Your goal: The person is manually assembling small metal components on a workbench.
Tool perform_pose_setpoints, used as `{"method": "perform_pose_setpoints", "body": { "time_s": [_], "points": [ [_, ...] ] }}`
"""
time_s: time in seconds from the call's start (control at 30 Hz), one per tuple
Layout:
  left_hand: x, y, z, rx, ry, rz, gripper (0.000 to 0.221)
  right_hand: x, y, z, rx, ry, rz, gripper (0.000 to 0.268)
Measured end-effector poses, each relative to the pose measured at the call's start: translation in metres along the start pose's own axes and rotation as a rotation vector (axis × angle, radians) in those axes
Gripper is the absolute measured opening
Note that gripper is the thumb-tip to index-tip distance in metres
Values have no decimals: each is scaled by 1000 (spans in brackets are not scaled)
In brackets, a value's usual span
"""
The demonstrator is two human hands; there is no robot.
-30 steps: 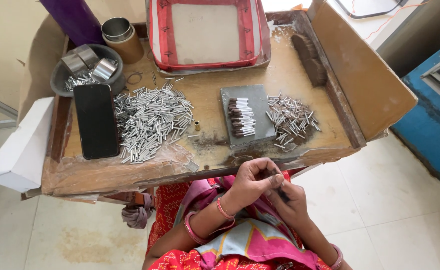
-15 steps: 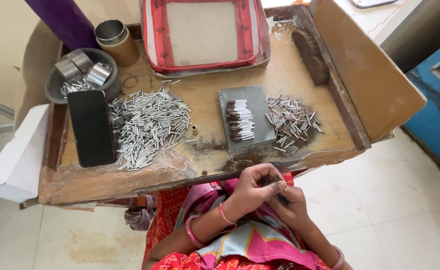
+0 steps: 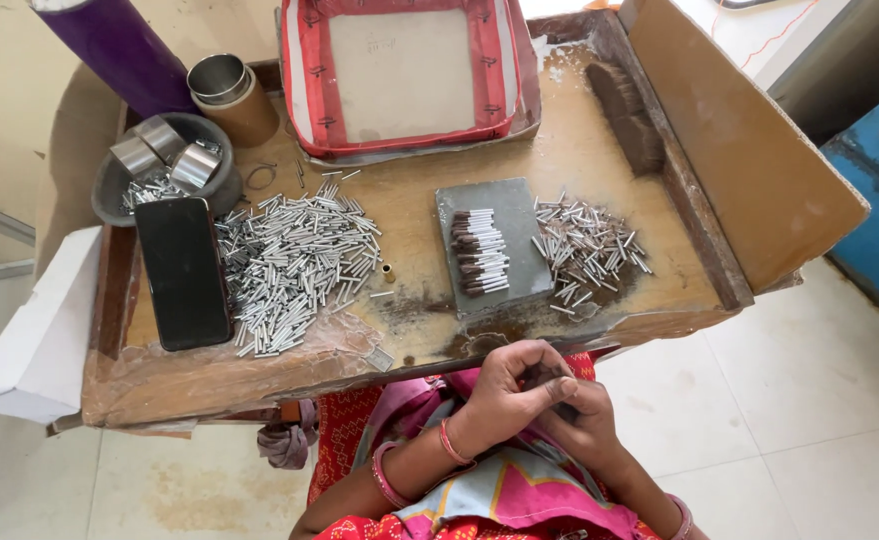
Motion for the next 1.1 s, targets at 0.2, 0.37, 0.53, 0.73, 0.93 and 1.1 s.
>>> {"method": "perform_pose_setpoints", "body": {
  "time_s": [0.2, 0.37, 0.53, 0.73, 0.93, 1.1],
  "points": [
    [0, 1, 1, 75, -58, -6, 13, 2, 0, -4, 10, -3, 4, 17],
    [2, 0, -5, -77, 41, 62, 11, 2, 4, -9, -74, 10, 10, 14],
    [5, 1, -10, -374, 117, 80, 9, -5, 15, -17, -99, -32, 8, 4],
    [6, -9, 14, -128, -32, 16, 7, -2, 25, -38, -56, -171, 190, 9],
    [5, -4, 11, -12, -101, 8, 14, -1, 26, -47, -211, 93, 178, 12],
    [3, -12, 26, 125, -221, -13, 15, -5, 29, -40, -65, -155, 215, 6]
  ]
}}
Point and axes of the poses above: each hand's wrist, its own x-axis towards the middle knuckle, its own y-axis out of the back of the hand, z = x × y, the point moved 3 cm from there along x, towards the middle knuckle, and after that the axes turned 13 degrees about -x, right-handed, at the moved point
